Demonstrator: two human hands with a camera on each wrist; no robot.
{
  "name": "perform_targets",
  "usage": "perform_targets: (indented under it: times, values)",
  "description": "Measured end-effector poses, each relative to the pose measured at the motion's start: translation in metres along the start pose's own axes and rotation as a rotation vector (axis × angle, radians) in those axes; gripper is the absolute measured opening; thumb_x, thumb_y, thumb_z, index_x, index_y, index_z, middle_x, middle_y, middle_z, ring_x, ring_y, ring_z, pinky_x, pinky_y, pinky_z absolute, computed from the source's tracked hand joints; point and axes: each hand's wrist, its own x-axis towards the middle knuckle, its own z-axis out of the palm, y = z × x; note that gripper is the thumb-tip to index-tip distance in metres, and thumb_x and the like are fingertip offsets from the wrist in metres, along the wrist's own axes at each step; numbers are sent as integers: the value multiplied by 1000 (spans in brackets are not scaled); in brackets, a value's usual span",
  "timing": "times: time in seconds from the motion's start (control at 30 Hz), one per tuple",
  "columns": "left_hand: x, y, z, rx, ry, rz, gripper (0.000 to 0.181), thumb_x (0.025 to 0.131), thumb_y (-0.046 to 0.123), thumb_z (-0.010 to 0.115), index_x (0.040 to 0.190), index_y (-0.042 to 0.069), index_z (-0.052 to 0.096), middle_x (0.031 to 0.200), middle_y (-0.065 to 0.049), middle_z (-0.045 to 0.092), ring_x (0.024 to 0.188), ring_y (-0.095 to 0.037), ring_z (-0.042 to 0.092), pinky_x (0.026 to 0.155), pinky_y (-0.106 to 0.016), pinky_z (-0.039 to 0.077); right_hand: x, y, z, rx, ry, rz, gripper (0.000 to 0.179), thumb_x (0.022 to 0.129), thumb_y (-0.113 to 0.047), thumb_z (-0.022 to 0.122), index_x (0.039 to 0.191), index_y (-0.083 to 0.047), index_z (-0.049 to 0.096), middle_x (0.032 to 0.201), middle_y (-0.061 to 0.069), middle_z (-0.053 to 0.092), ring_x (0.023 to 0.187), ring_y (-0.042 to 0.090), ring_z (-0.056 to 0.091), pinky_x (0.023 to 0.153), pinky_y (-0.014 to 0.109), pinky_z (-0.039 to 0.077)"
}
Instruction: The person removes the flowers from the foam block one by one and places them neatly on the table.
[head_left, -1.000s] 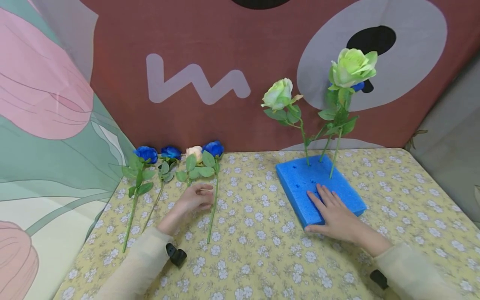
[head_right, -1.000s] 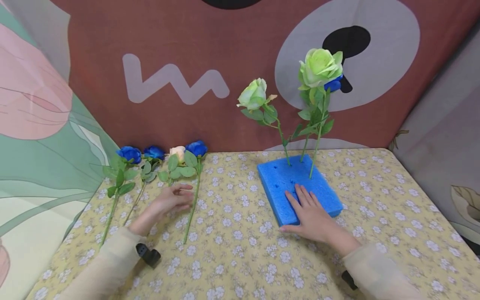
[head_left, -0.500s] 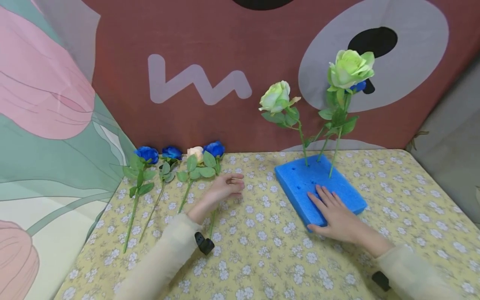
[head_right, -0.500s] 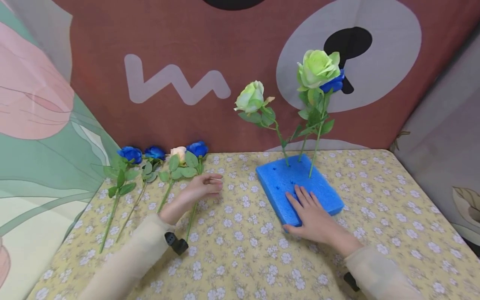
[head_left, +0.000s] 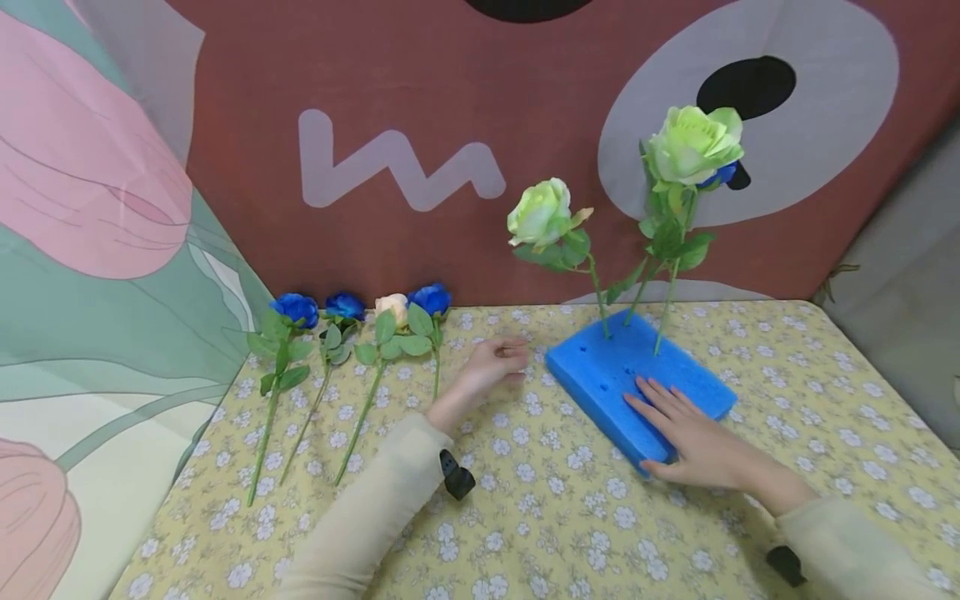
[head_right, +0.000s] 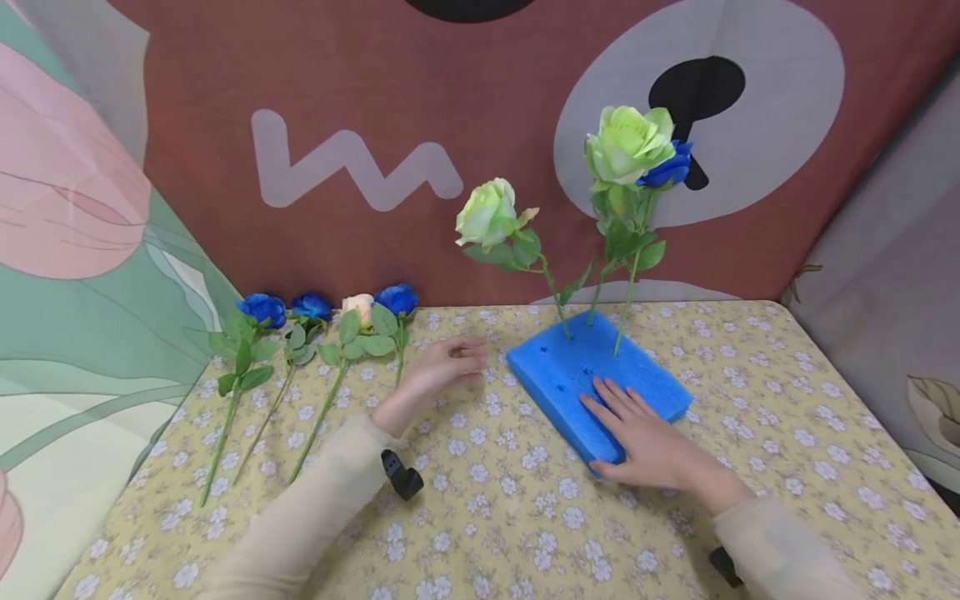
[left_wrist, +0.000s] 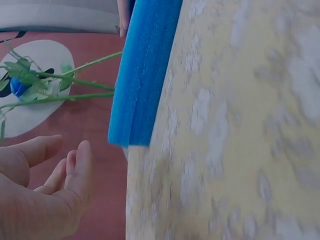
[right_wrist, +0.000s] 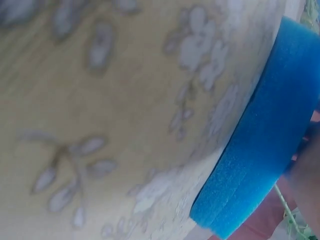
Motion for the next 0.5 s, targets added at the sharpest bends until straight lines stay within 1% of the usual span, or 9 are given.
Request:
perform_targets:
  times: [0.13, 0.23, 0.33, 0.5]
  values:
    - [7, 2, 12, -46, 2, 7, 45, 96, 4, 54, 140, -3, 44, 136, -26, 50, 122, -39, 54, 102, -45, 50, -4, 2, -3, -7, 10, -37, 82, 84, -43, 68, 149, -8, 32, 152, 25, 31, 149, 8, -5, 116, 9, -15]
    - [10, 2, 20, -70, 4, 21, 44, 96, 5, 55, 138, -2, 46, 134, -26, 51, 119, -38, 56, 103, -45, 50, -7, 5, -4, -10, 21, -63, 82, 83, -40, 70, 149, -8, 33, 151, 24, 33, 146, -1, -9, 116, 8, -14]
    - [14, 2, 27, -80, 5, 44, 43, 95, 6, 55, 137, -2, 47, 133, -25, 52, 117, -37, 57, 102, -44, 51, -9, 8, -4, -12, 25, -80, 83, 81, -37, 71, 149, -9, 32, 152, 22, 33, 144, -5, -11, 116, 8, -14]
    - [22, 3, 38, -94, 20, 72, 42, 95, 5, 57, 136, 0, 49, 131, -23, 53, 117, -36, 57, 101, -40, 52, -13, 11, -5, -8, 38, -92, 83, 79, -32, 73, 148, -8, 33, 153, 19, 32, 144, -6, -10, 116, 8, -13]
